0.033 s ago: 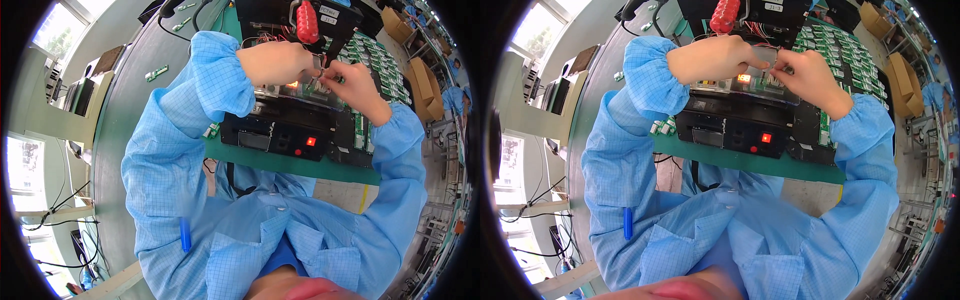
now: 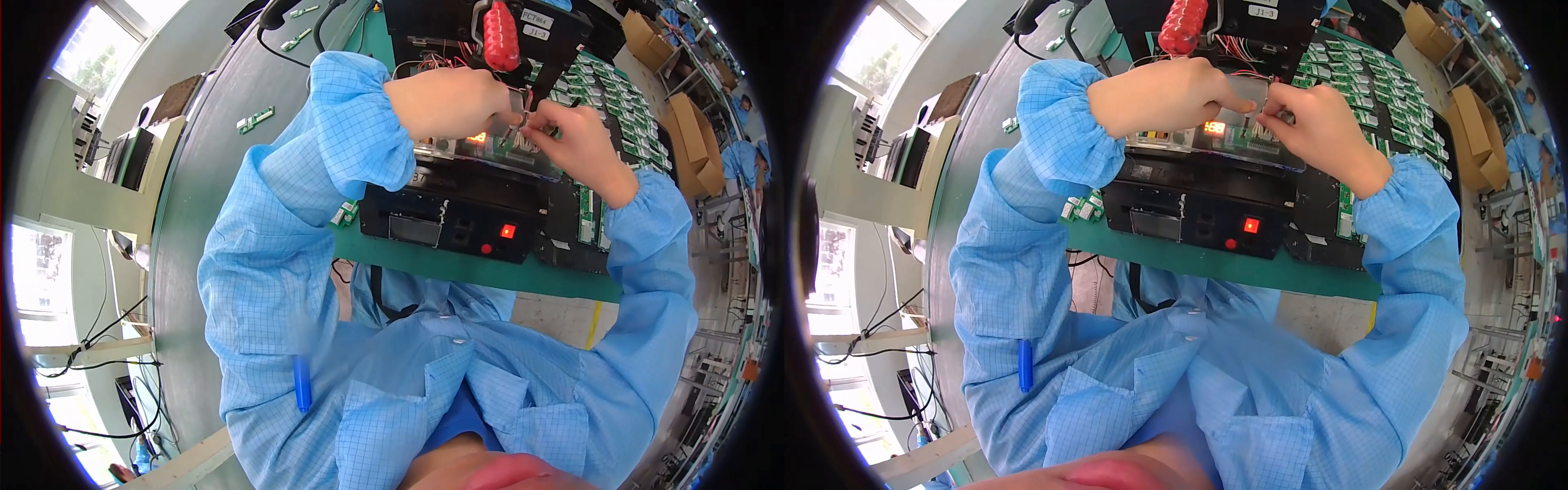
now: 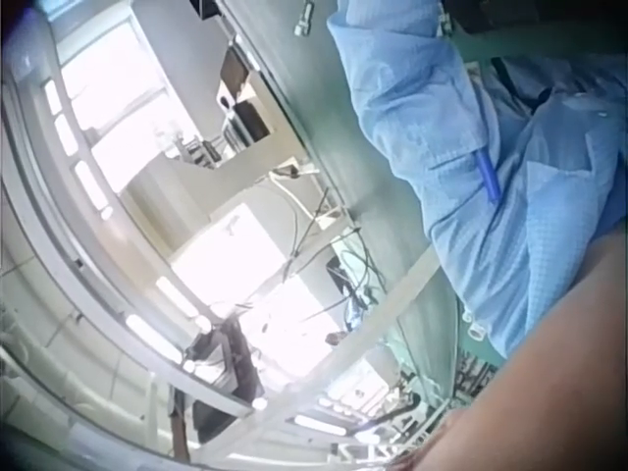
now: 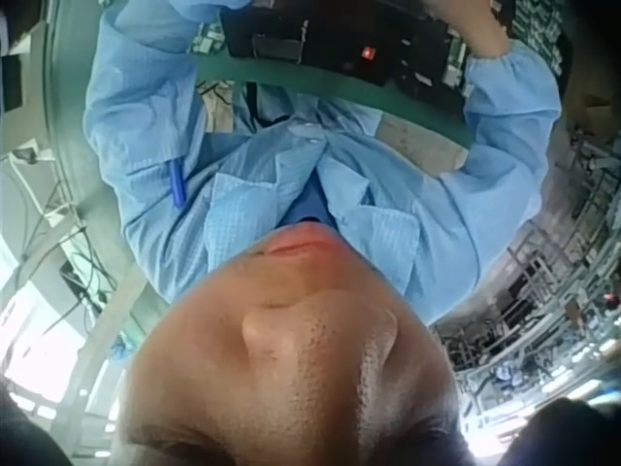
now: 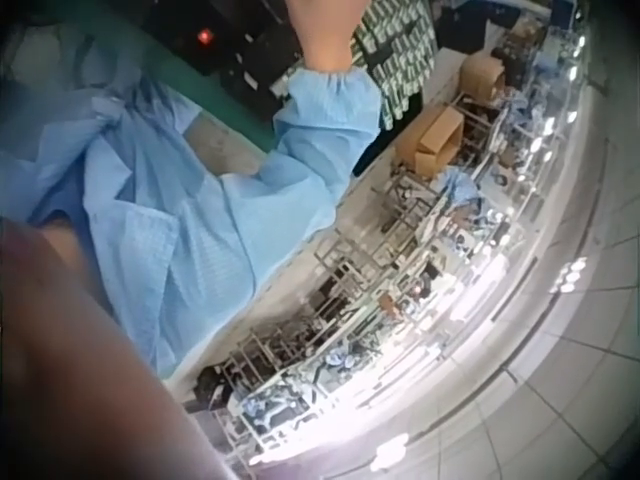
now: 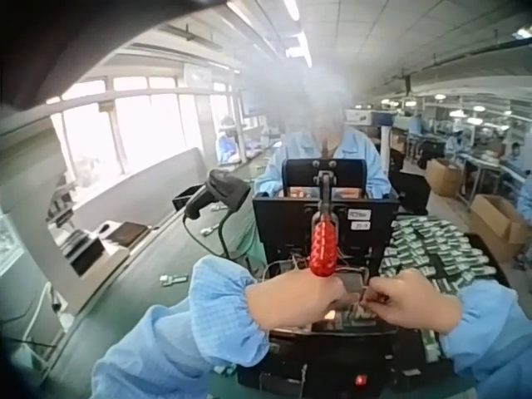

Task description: Testing and processing green PCB boards using a specialized industrial testing machine on a manufacturing line.

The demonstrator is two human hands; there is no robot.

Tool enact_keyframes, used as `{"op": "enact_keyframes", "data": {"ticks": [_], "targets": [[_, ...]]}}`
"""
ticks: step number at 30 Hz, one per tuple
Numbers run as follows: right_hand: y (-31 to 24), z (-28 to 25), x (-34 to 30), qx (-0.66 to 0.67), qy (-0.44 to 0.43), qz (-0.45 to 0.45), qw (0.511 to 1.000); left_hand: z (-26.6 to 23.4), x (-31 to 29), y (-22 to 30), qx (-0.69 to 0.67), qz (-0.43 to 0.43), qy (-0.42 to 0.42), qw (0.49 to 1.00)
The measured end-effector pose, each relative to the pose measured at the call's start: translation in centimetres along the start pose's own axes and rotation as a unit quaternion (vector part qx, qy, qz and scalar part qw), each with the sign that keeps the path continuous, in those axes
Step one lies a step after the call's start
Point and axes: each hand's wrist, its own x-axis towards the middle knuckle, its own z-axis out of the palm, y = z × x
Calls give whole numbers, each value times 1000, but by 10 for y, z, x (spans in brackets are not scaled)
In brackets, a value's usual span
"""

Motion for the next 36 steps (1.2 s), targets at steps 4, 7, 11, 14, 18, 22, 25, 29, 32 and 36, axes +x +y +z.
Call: {"op": "enact_keyframes", "data": {"ticks": [4, 7, 11, 14, 18, 22, 25, 29, 32, 36], "targets": [[0, 1, -1, -14, 7, -17, 1000, 4, 1, -2, -15, -12, -5, 1000], [-1, 4, 0, -2, 11, -17, 1000, 4, 0, -3, 13, -20, -12, 1000], [2, 2, 0, 5, 14, -17, 1000, 4, 0, 0, 10, 5, 11, 1000], [1, 3, 2, 5, 9, -14, 1000, 8, -1, -3, 7, 12, 19, 1000], [1, 6, 1, 6, 10, -30, 999, 12, 1, -6, 15, 7, 25, 1000], [5, 4, 0, -8, 12, -40, 999, 10, 3, -1, 29, 8, 19, 999], [2, 5, -3, -33, 19, -56, 998, 10, 4, -1, 20, -12, 11, 1000], [1, 3, -1, -34, 13, -22, 999, 8, 5, 1, 39, -12, 2, 999], [4, 11, -2, -42, 28, -37, 998, 9, 6, 0, 44, -9, 27, 999], [1, 2, 2, -31, 19, -45, 998, 8, 7, 2, 9, -45, 0, 999]]}}
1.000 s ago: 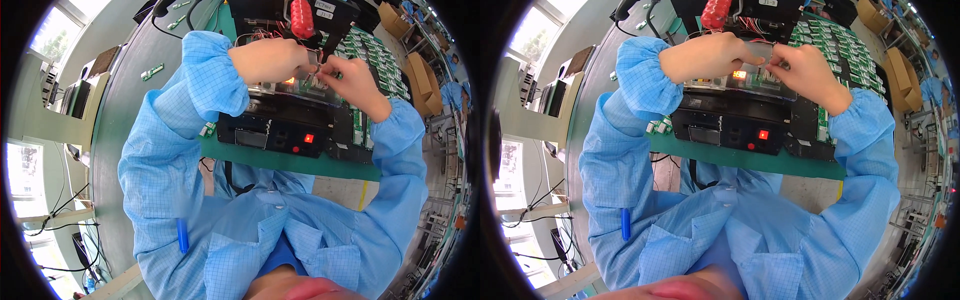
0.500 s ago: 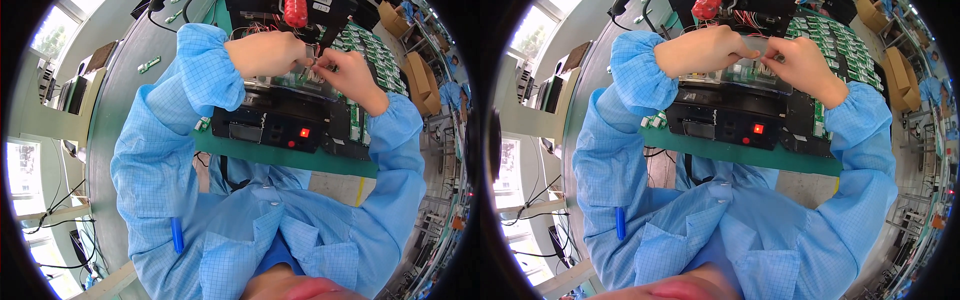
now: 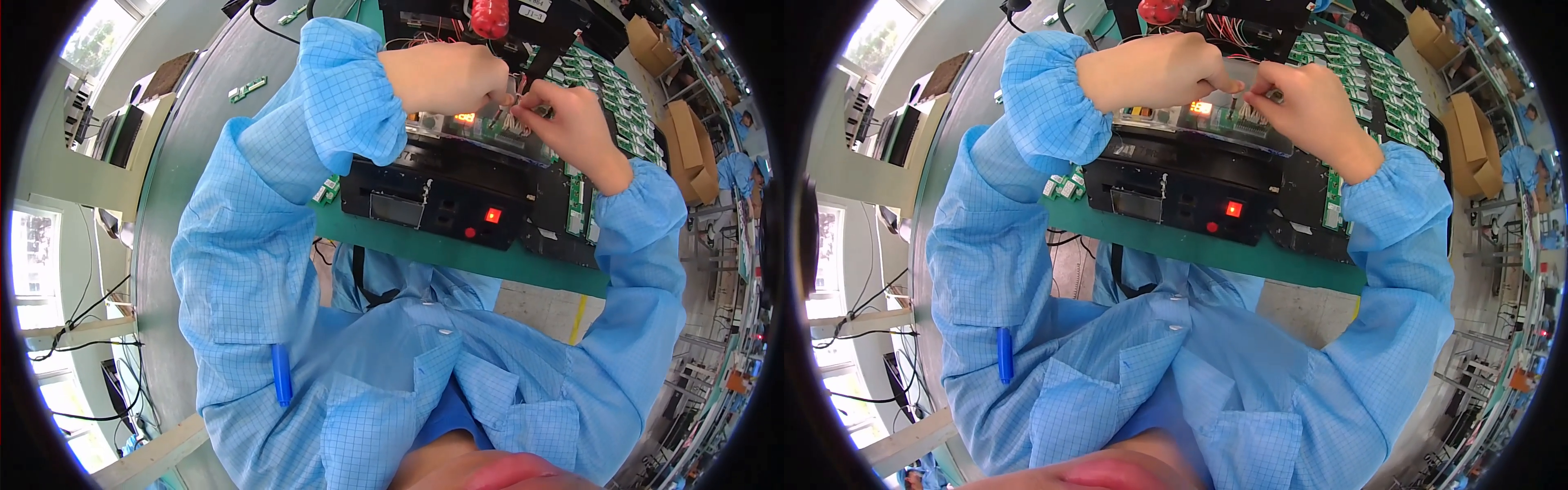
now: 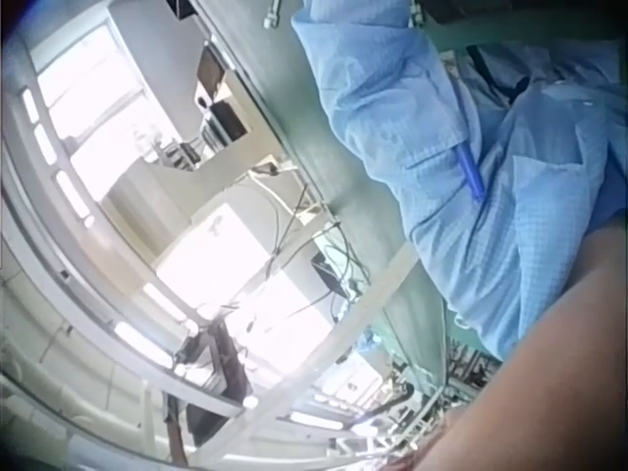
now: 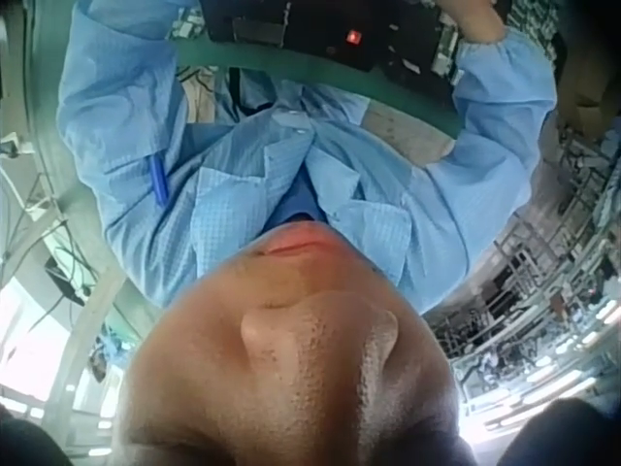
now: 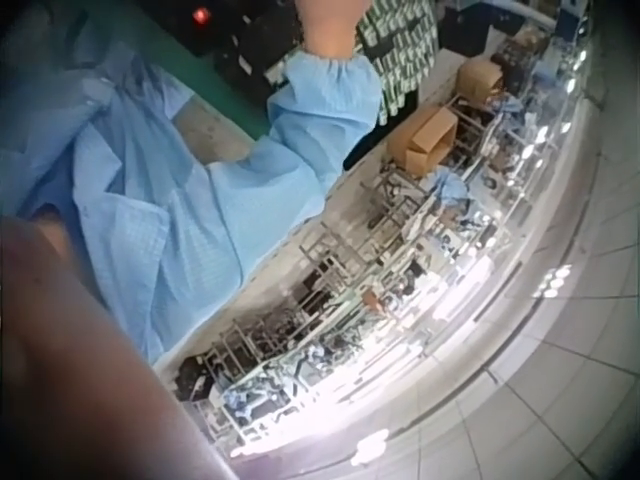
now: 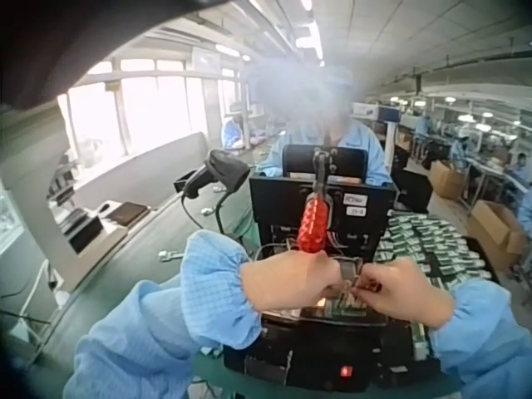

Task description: Testing and processing green PCB boards using a specialized industrial testing machine on a manufacturing line.

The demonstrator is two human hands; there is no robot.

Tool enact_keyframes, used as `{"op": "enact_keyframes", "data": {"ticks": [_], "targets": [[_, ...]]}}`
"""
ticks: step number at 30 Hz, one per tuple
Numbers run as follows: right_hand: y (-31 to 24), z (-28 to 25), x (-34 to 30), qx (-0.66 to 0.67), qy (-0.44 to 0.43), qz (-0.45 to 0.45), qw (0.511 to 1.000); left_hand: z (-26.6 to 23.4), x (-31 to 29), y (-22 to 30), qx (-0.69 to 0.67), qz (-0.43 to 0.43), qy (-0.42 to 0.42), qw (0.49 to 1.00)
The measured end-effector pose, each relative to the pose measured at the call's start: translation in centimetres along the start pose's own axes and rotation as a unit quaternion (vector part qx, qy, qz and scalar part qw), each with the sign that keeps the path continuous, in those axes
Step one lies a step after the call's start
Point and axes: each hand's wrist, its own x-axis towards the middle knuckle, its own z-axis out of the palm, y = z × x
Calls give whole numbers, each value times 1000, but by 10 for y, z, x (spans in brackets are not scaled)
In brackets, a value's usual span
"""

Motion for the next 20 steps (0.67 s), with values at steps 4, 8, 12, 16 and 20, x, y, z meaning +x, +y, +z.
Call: {"op": "enact_keyframes", "data": {"ticks": [4, 8, 12, 16, 20], "targets": [[3, 7, -3, 3, 7, -4, 1000, -6, -1, 5, -3, -33, -40, 999], [2, 4, -2, 8, 15, 0, 1000, -8, 1, 10, 3, -45, -59, 997], [2, 9, -5, 7, 22, 0, 1000, -7, -2, 8, 1, -16, -28, 999], [6, 5, -2, 27, -1, 9, 1000, -12, -3, 12, 15, -32, -43, 998], [5, 5, -1, 32, 19, -14, 999, -13, -1, 11, 0, -38, -50, 998]]}}
